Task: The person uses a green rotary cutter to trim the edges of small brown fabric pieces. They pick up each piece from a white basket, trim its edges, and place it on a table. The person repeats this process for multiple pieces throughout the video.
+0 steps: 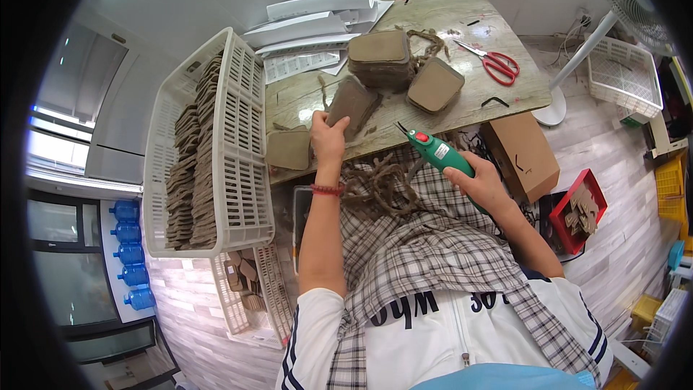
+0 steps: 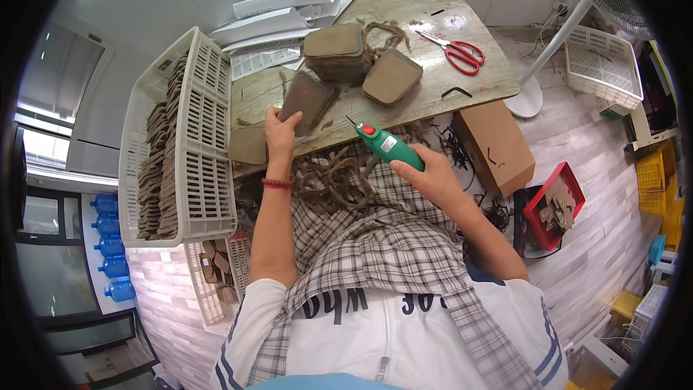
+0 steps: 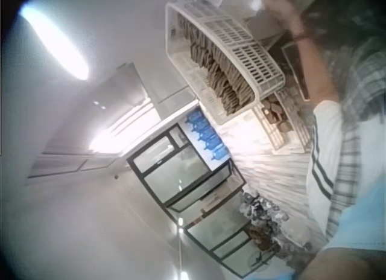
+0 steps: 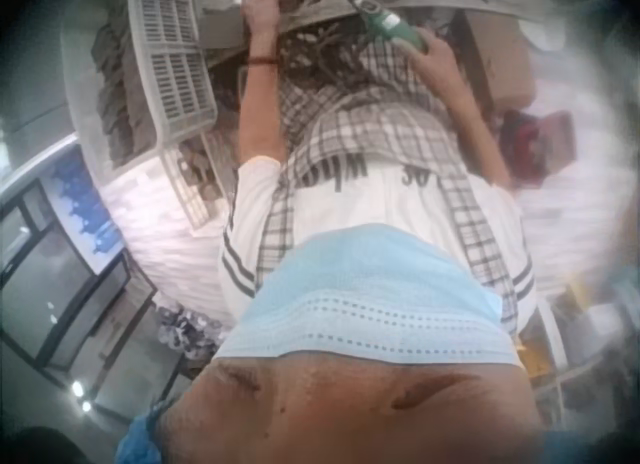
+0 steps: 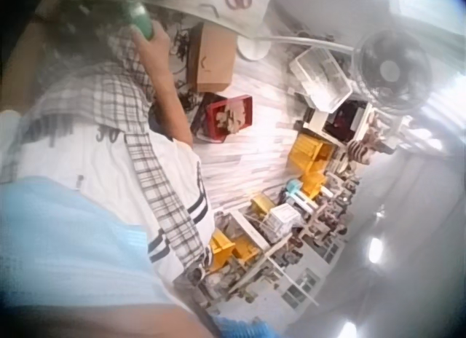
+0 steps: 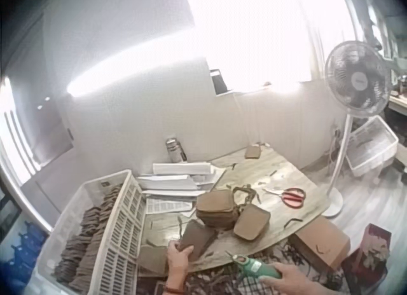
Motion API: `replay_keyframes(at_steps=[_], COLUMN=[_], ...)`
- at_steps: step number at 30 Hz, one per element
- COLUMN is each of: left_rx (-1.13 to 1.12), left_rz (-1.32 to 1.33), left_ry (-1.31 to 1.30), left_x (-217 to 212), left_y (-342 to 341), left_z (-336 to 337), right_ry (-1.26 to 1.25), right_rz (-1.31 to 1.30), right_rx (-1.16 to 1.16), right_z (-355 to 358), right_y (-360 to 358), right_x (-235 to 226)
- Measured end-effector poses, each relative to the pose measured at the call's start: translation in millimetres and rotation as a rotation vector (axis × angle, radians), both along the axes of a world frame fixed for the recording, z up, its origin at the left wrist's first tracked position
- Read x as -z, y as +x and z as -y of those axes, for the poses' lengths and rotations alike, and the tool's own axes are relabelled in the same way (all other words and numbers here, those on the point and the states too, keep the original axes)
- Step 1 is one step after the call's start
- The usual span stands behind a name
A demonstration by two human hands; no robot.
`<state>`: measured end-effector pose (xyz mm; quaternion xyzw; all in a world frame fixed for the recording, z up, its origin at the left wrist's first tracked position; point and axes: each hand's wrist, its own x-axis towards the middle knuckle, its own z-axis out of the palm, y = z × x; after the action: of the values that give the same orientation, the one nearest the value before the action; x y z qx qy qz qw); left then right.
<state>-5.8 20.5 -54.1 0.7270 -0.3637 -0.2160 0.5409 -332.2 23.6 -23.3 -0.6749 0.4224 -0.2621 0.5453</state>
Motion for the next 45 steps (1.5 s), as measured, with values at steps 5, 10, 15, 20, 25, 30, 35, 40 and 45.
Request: replay_keyframes(at_steps=[5, 10, 15, 20, 25, 30, 35, 40, 45], left_rx=[-0.092, -0.045, -0.037, -0.03, 0.006, 0.048, 0.096, 0.13, 0.181], left_rz=[-0.961, -1.21, -1.2, -1.187, -1.178, -1.164, -1.173, -1.126, -1.034], left_ry=[-0.59, -0.737, -0.83, -0.838, -0.794, -0.714, -0.657, -0.61, -0.505], left_x=[-31.4, -34.7, -45.5, -37.7, -37.4, -33.2, -23.4, -21.0, -20.8], left_y=[-49.8, -72.4, -84.5, -92.6, -108.3, -119.8, -128.2, -124.5, -103.1], left_z=[-17.2, -13.6, -10.0, -5.9, -7.1, -13.1, -20.0, -30.8, -44.9], right_ry=[-0.08, -0.07, -0.107, -0.088, -0.128, -0.11, -0.117, -0.136, -0.06], right_rz=[0.028, 0.03, 0.035, 0.008, 0.034, 0.091, 0.096, 0.097, 0.026], right_rx=[0.063, 0.085, 0.101, 0.107, 0.145, 0.169, 0.186, 0.158, 0.064], right_z=[-4.7, -10.3, -17.3, -19.5, -17.2, -12.8, -3.8, 5.0, 9.7], right_y=[12.2, 22.2, 27.3, 30.4, 31.2, 32.5, 31.7, 24.7, 10.2], right_x=[-10.8, -25.3, -31.8, -38.1, -41.1, -44.3, -50.1, -49.9, -58.8])
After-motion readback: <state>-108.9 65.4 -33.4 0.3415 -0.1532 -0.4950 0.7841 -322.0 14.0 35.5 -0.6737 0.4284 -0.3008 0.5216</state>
